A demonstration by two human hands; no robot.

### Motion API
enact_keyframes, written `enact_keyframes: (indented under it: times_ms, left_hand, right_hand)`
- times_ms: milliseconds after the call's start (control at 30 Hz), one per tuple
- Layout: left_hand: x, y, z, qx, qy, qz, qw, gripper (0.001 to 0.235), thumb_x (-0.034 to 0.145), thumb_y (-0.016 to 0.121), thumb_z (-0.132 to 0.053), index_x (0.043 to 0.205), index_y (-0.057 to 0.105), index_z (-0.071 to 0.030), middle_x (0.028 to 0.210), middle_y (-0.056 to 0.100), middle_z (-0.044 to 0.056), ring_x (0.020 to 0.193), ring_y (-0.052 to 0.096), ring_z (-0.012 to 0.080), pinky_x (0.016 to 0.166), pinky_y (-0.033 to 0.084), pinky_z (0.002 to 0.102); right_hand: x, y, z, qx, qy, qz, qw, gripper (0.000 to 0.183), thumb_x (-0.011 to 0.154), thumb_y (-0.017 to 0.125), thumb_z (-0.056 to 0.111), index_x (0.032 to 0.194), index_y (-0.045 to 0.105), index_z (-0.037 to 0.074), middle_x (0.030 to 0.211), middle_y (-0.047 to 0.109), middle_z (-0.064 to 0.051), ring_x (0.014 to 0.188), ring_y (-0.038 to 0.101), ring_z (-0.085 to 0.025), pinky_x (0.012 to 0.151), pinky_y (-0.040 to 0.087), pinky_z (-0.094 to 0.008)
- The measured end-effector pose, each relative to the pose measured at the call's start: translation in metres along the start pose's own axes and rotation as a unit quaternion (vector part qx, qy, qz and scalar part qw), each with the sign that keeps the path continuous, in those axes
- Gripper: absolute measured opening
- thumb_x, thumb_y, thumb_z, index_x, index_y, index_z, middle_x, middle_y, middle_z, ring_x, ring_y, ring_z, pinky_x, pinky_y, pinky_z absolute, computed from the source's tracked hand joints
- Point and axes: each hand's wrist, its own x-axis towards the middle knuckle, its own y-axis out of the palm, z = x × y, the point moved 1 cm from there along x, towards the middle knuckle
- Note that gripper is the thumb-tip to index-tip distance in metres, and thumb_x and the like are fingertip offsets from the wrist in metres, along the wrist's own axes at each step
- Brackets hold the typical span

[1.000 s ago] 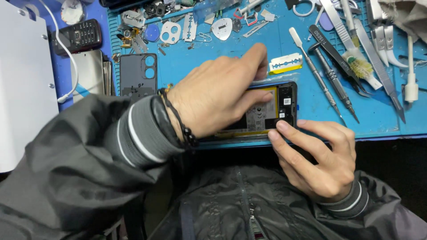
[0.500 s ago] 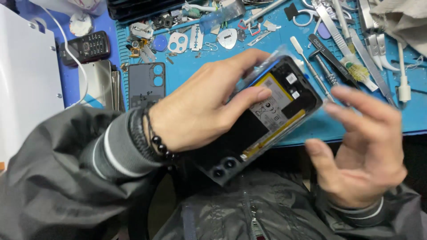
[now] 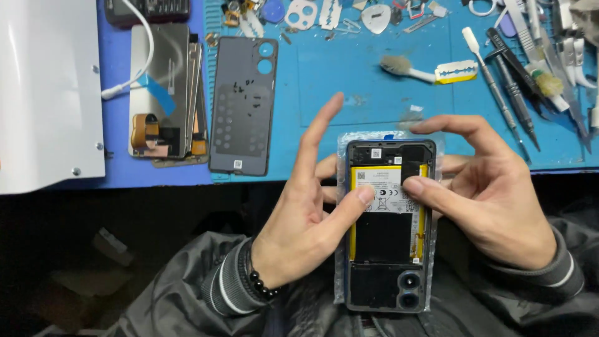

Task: Repairing or assembling internal components and the back cover of a smartphone.

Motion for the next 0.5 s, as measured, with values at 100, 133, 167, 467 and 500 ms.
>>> enact_keyframes:
  times_ms: [100,133,167,467,500]
  left_hand:
    - [-0.011,-0.011,0.006,0.028,-0.015,-0.006,0.999,0.063,0.094,0.061,0.001,0.150,0.033,-0.008,0.120,0.065,0.020,0.083,0.068,0.0165,0.065,0.057,0.022]
    - [-0.014,-0.014,0.007,0.043,-0.024,-0.019,0.999,0.048,0.093,0.063,-0.003,0.139,0.048,-0.005,0.117,0.065,0.020,0.073,0.070,0.0160,0.053,0.057,0.020]
    - [-0.017,-0.017,0.008,0.039,-0.027,-0.021,0.999,0.048,0.093,0.063,-0.003,0.139,0.048,-0.005,0.117,0.065,0.020,0.073,0.070,0.0160,0.053,0.057,0.020]
    - [-0.021,-0.037,0.014,0.010,-0.047,-0.014,0.999,0.023,0.095,0.064,-0.004,0.116,0.068,0.005,0.102,0.075,0.017,0.073,0.064,0.0081,0.057,0.051,0.013]
    - [-0.021,-0.038,0.014,0.017,-0.051,-0.015,0.998,0.023,0.093,0.066,-0.004,0.114,0.069,0.006,0.099,0.076,0.017,0.070,0.064,0.0076,0.055,0.051,0.013]
  right_hand:
    - [-0.010,0.010,-0.006,-0.037,0.023,-0.003,0.999,0.064,0.076,0.073,-0.007,0.136,0.053,0.001,0.103,0.077,-0.020,0.055,0.065,-0.014,0.040,0.051,-0.018]
    - [-0.013,0.013,-0.009,-0.046,0.041,-0.011,0.998,0.062,0.075,0.074,-0.007,0.133,0.057,0.001,0.100,0.077,-0.019,0.053,0.059,-0.012,0.041,0.047,-0.020]
    - [-0.016,0.016,-0.010,-0.048,0.046,-0.008,0.998,0.062,0.075,0.074,-0.007,0.133,0.057,0.001,0.100,0.077,-0.019,0.053,0.059,-0.012,0.041,0.047,-0.020]
    - [-0.034,0.026,-0.021,-0.025,0.063,-0.005,0.998,0.055,0.078,0.071,-0.011,0.130,0.053,-0.005,0.105,0.075,-0.022,0.070,0.072,-0.019,0.050,0.057,-0.021]
    - [-0.034,0.025,-0.022,-0.021,0.067,0.003,0.998,0.055,0.078,0.072,-0.009,0.129,0.053,-0.004,0.102,0.076,-0.022,0.067,0.072,-0.018,0.049,0.058,-0.021]
